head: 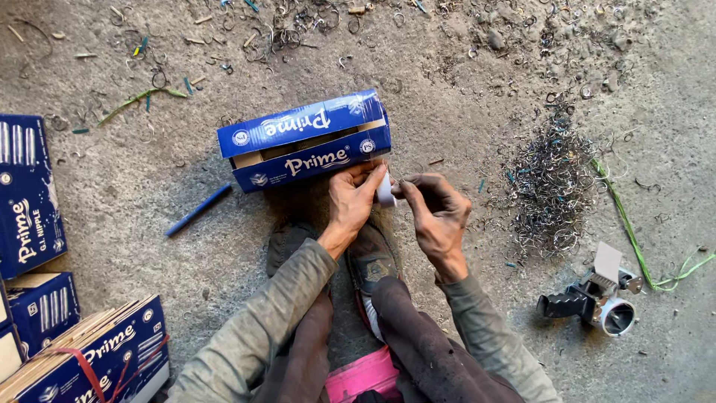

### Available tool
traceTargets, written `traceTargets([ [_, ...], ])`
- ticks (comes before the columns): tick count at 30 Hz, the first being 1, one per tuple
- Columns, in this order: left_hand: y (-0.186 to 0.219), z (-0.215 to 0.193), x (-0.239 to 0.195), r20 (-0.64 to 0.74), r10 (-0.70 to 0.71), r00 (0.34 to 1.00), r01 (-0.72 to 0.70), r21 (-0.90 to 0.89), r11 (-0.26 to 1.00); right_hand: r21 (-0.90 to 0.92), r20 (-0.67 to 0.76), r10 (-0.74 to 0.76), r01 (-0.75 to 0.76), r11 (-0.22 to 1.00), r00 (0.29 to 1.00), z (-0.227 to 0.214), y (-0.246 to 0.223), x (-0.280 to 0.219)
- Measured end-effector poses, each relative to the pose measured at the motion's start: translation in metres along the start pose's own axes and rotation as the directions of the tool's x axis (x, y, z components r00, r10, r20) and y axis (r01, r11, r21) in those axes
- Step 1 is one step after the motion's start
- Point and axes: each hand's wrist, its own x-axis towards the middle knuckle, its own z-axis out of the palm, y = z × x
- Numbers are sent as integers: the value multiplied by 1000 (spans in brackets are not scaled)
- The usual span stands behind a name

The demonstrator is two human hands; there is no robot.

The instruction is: The person assembles a cardboard box by hand, secures it with tape, and fills it with metal nipples from a pile on the floor before sealing the box with additional tape.

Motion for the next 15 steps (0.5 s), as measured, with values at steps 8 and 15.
traceTargets([
  [8,5,-4,3,-36,14,999,-9,126,992,-167,25,-98,101,981,995,15,-2,13],
  [15,6,-7,5,-52,-1,999,10,168,986,-230,-79,-2,-17,973,997,-2,11,26],
])
